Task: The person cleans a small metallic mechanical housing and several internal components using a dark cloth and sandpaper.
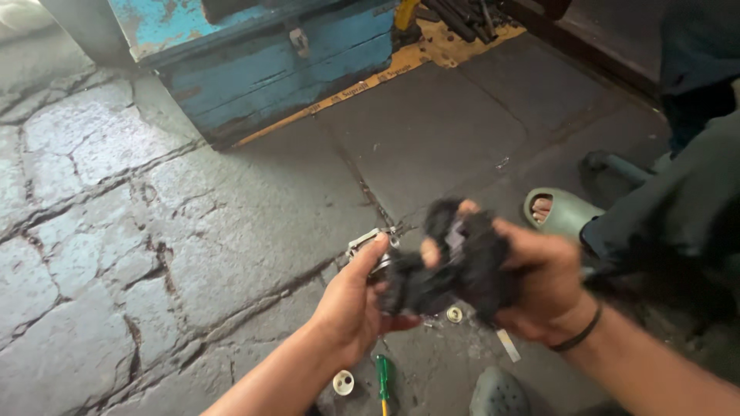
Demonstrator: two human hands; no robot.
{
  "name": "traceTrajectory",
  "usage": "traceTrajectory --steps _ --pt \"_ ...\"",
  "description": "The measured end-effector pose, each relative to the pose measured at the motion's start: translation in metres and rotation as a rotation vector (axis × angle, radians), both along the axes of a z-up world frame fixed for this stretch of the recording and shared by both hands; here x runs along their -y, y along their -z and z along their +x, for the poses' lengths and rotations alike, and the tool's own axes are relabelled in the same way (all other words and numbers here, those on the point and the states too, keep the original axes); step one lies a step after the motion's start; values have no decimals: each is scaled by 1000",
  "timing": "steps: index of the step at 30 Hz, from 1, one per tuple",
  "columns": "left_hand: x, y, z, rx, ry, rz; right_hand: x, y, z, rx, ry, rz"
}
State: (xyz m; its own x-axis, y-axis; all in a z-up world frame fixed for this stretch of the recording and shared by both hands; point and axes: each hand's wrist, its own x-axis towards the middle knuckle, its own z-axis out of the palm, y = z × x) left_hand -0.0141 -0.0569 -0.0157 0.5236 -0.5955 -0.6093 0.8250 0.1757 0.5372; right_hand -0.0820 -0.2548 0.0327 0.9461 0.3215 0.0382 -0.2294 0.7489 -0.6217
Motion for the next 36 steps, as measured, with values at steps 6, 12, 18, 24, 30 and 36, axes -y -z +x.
traceTrajectory --steps 6,12,18,24,30,36 --pt "1 -12 0 -69 -100 -121 -40 17 8 447 313 -1413" --pt "-3 -2 5 56 -139 47 -50 11 4 718 198 -1602" --pt "-6 -2 12 100 -173 200 -37 3 -2 674 206 -1424" --pt "-12 -5 13 414 -151 226 -19 0 -1 335 327 -1362" --pt "-10 -5 14 786 -74 372 -18 4 7 138 334 -1286" --pt "-14 2 22 990 -110 229 -13 11 8 111 263 -1348"
